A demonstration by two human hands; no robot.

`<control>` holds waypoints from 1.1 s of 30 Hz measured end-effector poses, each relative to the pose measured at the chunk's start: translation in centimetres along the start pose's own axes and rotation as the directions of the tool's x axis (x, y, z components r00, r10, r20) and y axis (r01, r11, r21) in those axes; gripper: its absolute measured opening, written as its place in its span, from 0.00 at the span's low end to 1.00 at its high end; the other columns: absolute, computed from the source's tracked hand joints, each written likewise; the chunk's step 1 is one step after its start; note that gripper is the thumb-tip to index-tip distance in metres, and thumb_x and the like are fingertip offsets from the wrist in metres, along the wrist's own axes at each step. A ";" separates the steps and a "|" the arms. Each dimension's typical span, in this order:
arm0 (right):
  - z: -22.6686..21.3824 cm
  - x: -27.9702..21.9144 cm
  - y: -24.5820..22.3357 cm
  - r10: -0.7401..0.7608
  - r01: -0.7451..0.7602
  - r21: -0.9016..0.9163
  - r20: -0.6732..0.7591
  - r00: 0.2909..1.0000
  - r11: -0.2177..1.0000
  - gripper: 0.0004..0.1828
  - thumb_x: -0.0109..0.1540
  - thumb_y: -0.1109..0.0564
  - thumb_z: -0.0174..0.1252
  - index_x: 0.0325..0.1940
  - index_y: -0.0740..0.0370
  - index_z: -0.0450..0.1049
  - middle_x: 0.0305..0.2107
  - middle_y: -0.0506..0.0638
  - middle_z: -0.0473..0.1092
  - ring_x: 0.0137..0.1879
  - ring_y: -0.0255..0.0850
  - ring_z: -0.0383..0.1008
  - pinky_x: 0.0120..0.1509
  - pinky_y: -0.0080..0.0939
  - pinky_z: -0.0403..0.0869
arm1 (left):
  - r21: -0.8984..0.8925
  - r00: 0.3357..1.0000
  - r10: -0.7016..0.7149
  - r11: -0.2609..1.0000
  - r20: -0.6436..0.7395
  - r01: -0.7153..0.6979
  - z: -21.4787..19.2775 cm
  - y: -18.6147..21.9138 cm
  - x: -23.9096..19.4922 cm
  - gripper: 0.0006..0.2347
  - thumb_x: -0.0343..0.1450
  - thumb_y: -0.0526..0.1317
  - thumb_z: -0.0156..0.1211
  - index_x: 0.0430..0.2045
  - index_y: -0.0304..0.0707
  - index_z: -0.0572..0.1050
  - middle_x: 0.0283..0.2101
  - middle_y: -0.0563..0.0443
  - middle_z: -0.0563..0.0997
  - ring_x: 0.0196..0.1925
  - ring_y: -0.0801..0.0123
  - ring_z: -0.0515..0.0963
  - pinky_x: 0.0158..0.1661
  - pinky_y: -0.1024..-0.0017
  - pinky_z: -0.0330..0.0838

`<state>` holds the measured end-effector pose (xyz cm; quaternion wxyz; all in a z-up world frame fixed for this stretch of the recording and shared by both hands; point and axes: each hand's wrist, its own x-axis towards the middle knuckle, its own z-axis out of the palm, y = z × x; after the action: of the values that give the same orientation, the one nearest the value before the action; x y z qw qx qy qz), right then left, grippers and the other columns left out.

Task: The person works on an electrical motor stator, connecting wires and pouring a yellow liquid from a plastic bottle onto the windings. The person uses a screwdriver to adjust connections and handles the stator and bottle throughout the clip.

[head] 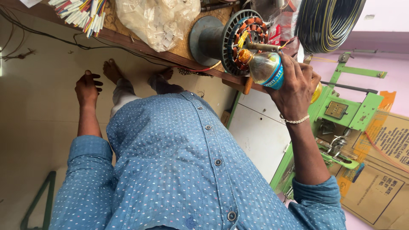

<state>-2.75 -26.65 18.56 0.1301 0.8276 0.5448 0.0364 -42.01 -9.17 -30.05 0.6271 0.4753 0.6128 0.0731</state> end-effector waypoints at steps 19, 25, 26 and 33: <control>-1.1 -1.4 1.5 0.051 -0.056 0.036 0.117 0.992 0.998 0.43 0.54 0.43 0.75 0.71 0.53 0.69 0.58 0.48 0.74 0.58 0.49 0.69 0.62 0.55 0.59 | 0.036 1.000 0.008 0.999 0.029 -0.009 1.1 -0.8 1.4 0.14 0.82 0.45 0.50 0.40 0.33 0.80 0.32 0.49 0.84 0.30 0.71 0.83 0.31 0.72 0.76; -1.0 -2.0 3.2 0.056 -0.056 -0.009 0.087 0.995 0.998 0.43 0.54 0.44 0.75 0.71 0.55 0.69 0.59 0.49 0.74 0.59 0.49 0.69 0.62 0.54 0.60 | 0.051 0.999 -0.029 0.998 0.038 0.027 1.4 -0.2 1.3 0.15 0.83 0.46 0.49 0.41 0.33 0.80 0.33 0.47 0.84 0.30 0.68 0.82 0.31 0.71 0.73; -0.9 -2.0 3.4 0.053 -0.052 -0.005 0.077 0.996 0.999 0.42 0.55 0.44 0.75 0.71 0.54 0.69 0.60 0.49 0.74 0.60 0.49 0.69 0.63 0.54 0.60 | 0.038 0.999 0.009 0.999 0.038 -0.011 1.6 -0.4 1.5 0.13 0.82 0.44 0.51 0.41 0.33 0.80 0.35 0.48 0.84 0.31 0.70 0.83 0.31 0.71 0.75; 0.0 -1.7 3.7 -0.016 0.014 0.045 0.044 0.999 0.999 0.43 0.56 0.45 0.76 0.72 0.56 0.67 0.62 0.50 0.72 0.64 0.50 0.69 0.68 0.56 0.60 | 0.045 0.998 0.029 0.998 0.047 -0.031 2.3 -1.9 1.9 0.09 0.79 0.38 0.53 0.42 0.33 0.80 0.36 0.47 0.84 0.34 0.70 0.85 0.33 0.71 0.79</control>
<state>-0.17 -29.61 19.68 0.1237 0.8267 0.5488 0.0049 -40.57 -10.06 -33.14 0.6290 0.5003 0.5923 0.0572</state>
